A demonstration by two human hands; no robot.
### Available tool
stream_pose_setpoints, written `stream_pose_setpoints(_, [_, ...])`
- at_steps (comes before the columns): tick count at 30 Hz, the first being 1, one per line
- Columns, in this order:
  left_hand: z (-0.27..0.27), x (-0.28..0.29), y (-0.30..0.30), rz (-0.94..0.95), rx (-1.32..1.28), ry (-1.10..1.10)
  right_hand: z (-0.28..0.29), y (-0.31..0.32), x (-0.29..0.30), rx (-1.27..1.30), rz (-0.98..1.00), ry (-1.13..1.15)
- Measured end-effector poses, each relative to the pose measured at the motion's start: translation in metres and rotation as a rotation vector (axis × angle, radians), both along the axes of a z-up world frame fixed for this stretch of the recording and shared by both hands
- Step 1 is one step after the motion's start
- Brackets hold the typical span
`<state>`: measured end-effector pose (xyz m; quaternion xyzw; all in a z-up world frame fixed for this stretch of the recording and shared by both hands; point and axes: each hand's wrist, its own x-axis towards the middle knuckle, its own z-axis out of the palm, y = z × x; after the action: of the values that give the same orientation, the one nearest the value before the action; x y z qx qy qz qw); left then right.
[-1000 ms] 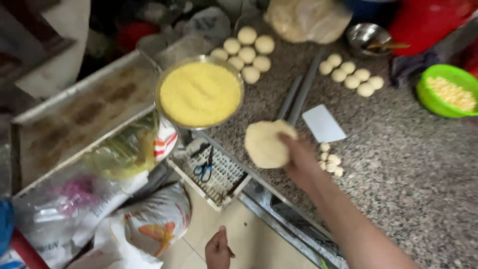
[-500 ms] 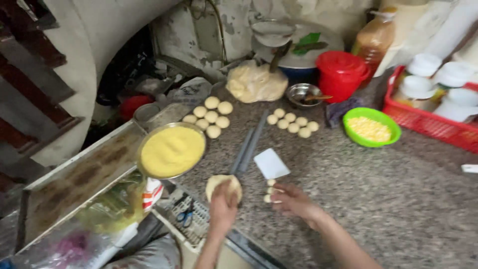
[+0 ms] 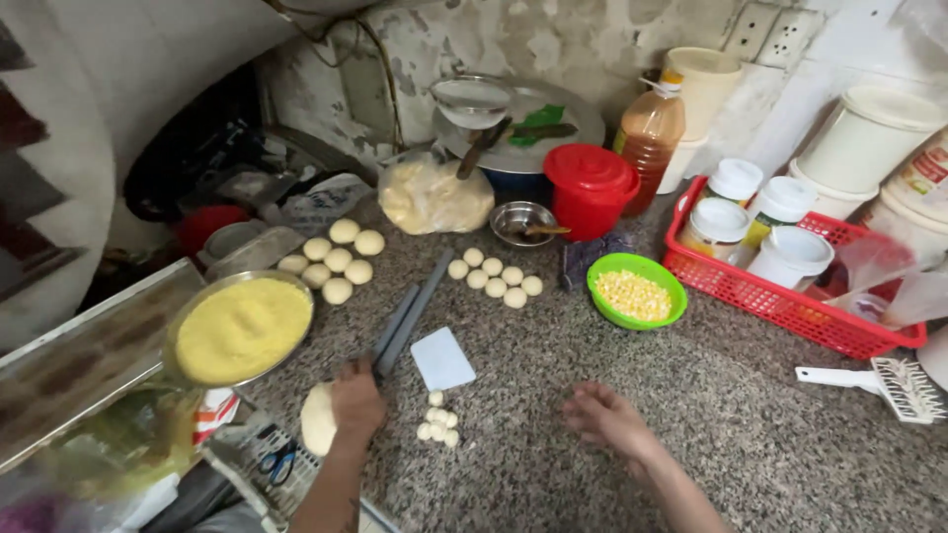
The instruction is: The recorder is shaping pieces of dough, coating them, placing them on a baking tray, and rolling small dough strips on a workbench.
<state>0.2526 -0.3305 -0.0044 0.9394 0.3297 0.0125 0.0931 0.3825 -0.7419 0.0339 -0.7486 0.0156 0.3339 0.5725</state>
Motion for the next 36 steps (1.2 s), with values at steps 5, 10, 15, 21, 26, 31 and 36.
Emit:
stream_pose_setpoints(5, [-0.013,0.037,0.046,0.067,-0.17,0.203,-0.002,0.022,0.012,0.023,-0.052,0.031])
stream_pose_setpoints(10, [-0.063,0.063,0.087,0.094,-0.154,-0.094,0.013,0.055,0.004,0.046,-0.087,0.033])
stream_pose_setpoints(15, [0.028,0.036,0.023,0.01,-0.463,-0.444,-0.008,0.098,0.008,0.072,-0.107,0.081])
stream_pose_setpoints(21, [0.034,-0.009,-0.074,-0.273,-0.768,-0.647,0.02,0.173,-0.027,0.235,0.141,-0.006])
stream_pose_setpoints(26, [0.047,-0.032,-0.099,-0.473,-0.853,-0.146,-0.048,0.156,-0.018,0.259,0.16,-0.269])
stream_pose_setpoints(31, [0.008,-0.044,-0.079,-0.386,-0.431,-0.408,-0.049,0.069,-0.022,-0.413,0.089,-0.582])
stream_pose_setpoints(36, [0.019,-0.06,-0.122,-0.584,-0.253,-0.541,-0.073,0.006,-0.044,-0.555,0.061,-0.702])
